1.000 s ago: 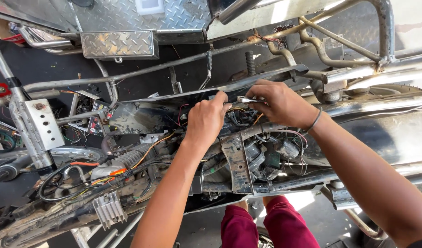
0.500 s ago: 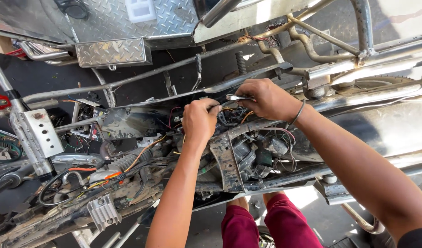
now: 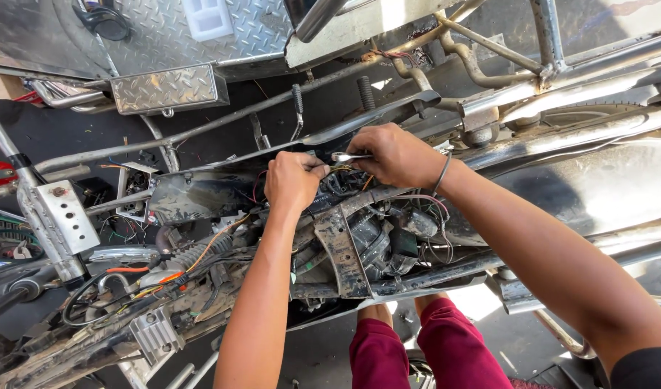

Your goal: Repairing motorcycle electrical components and wiring using a wrench and manual manipulation.

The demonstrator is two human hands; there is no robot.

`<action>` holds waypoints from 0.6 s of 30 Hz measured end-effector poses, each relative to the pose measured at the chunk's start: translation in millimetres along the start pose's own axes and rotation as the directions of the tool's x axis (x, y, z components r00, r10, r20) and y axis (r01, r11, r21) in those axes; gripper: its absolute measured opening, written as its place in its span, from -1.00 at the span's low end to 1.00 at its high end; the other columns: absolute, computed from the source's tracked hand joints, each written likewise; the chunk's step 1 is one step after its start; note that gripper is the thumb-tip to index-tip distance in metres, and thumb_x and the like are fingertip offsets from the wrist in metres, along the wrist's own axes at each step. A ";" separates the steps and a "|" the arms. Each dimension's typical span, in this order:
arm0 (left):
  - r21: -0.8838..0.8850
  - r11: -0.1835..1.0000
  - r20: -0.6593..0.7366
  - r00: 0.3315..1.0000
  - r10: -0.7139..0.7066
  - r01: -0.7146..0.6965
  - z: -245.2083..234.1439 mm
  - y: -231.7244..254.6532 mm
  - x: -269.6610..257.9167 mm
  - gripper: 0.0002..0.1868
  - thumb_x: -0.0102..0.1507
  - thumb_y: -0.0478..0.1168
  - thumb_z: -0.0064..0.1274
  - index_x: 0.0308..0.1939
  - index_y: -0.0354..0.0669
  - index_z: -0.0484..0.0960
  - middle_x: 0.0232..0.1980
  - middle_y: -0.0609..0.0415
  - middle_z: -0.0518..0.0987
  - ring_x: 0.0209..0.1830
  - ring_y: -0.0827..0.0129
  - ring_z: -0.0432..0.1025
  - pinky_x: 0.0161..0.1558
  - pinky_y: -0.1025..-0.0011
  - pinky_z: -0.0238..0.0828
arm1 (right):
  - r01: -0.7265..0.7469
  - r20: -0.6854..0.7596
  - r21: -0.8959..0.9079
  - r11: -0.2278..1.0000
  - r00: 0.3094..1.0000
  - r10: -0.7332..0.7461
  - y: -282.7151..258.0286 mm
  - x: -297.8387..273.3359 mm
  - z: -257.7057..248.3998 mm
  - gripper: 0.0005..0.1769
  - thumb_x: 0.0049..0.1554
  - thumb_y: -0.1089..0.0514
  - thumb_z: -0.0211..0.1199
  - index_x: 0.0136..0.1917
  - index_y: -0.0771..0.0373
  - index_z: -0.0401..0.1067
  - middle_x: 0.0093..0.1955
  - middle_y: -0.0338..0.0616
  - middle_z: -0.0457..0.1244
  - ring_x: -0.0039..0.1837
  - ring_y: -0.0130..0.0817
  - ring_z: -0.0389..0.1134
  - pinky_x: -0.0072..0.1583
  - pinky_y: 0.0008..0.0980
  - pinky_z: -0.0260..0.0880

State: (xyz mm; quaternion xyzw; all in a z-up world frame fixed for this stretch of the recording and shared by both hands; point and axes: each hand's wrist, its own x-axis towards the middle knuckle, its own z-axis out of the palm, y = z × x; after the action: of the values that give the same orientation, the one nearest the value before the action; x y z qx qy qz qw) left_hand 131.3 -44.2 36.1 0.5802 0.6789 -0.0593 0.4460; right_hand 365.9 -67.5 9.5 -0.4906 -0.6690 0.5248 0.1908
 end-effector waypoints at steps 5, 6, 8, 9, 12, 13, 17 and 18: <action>-0.061 0.998 -0.017 1.000 -0.019 0.018 11.1 -14.0 3.8 -0.85 0.29 -0.16 0.40 -0.07 -0.01 0.91 -0.33 0.06 0.81 -0.13 0.00 0.74 0.04 0.11 0.64 | -0.005 0.012 -0.005 1.000 1.000 0.005 2.3 3.9 3.6 -0.92 0.25 0.25 0.42 0.01 0.31 0.60 -0.10 0.12 0.42 -0.02 0.23 0.54 -0.03 0.06 0.55; -0.100 0.995 -0.027 0.999 -0.021 0.018 15.0 -17.4 5.5 -0.85 0.29 -0.17 0.40 -0.07 -0.03 0.91 -0.35 0.03 0.80 -0.17 0.02 0.73 -0.01 0.17 0.64 | -0.007 0.015 -0.011 1.000 1.000 0.007 0.7 4.7 3.9 -0.92 0.25 0.26 0.41 0.00 0.32 0.60 -0.09 0.14 0.43 -0.01 0.25 0.55 -0.02 0.08 0.55; -0.123 0.992 -0.033 0.999 -0.026 0.022 18.7 -19.2 7.5 -0.84 0.30 -0.19 0.39 -0.04 -0.06 0.91 -0.35 0.02 0.80 -0.18 0.04 0.73 -0.02 0.19 0.64 | -0.011 0.017 -0.013 1.000 1.000 0.012 2.5 5.3 4.5 -0.92 0.25 0.25 0.42 0.00 0.31 0.60 -0.10 0.13 0.43 -0.01 0.25 0.55 -0.02 0.07 0.56; -0.146 0.989 -0.039 0.999 -0.033 0.027 21.1 -20.4 8.5 -0.83 0.32 -0.21 0.38 -0.02 -0.08 0.91 -0.36 0.01 0.79 -0.19 0.05 0.72 -0.02 0.21 0.63 | -0.016 0.019 -0.015 1.000 1.000 0.016 3.9 5.6 5.1 -0.91 0.24 0.24 0.43 0.00 0.30 0.60 -0.10 0.12 0.43 -0.01 0.25 0.55 -0.03 0.07 0.56; -0.165 0.986 -0.029 0.999 -0.034 0.028 24.2 -29.6 19.8 -0.82 0.26 -0.17 0.44 -0.08 -0.08 0.91 -0.31 -0.07 0.80 -0.16 -0.02 0.72 -0.05 0.15 0.63 | -0.016 0.021 -0.017 1.000 1.000 0.017 7.7 6.4 7.3 -0.91 0.24 0.25 0.44 0.00 0.30 0.60 -0.11 0.12 0.44 -0.01 0.25 0.56 -0.03 0.06 0.56; -0.164 0.986 -0.026 0.999 -0.033 0.028 24.1 -29.6 20.4 -0.82 0.26 -0.17 0.44 -0.08 -0.08 0.91 -0.31 -0.07 0.80 -0.16 -0.02 0.72 -0.05 0.15 0.63 | -0.020 0.020 -0.016 1.000 1.000 0.020 7.3 5.7 7.6 -0.91 0.24 0.25 0.44 0.00 0.30 0.60 -0.11 0.12 0.44 -0.01 0.25 0.56 -0.03 0.06 0.56; -0.116 0.993 0.017 0.999 -0.035 0.037 16.7 -28.5 21.2 -0.85 0.22 -0.11 0.45 -0.13 0.08 0.93 -0.25 0.00 0.82 -0.11 0.06 0.73 -0.06 0.21 0.63 | -0.046 0.046 0.023 0.999 0.998 0.045 9.7 10.2 11.4 -0.92 0.21 0.27 0.45 0.00 0.31 0.64 -0.12 0.14 0.48 -0.01 0.22 0.58 -0.02 0.03 0.58; -0.104 0.994 0.029 0.999 -0.016 0.019 13.7 -26.9 22.2 -0.84 0.21 -0.10 0.44 -0.13 0.11 0.94 -0.23 -0.01 0.83 -0.09 0.03 0.73 -0.07 0.20 0.63 | -0.062 0.067 0.035 0.997 0.996 0.059 12.0 13.3 11.8 -0.90 0.20 0.28 0.47 0.01 0.32 0.67 -0.12 0.17 0.49 -0.01 0.25 0.58 -0.01 0.05 0.59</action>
State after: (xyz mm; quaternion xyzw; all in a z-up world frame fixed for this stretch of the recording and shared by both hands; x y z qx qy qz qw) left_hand 117.6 -44.6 1.2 0.5494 0.6798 -0.0357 0.4846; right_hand 356.3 -62.6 -9.0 -0.4894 -0.6497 0.5587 0.1617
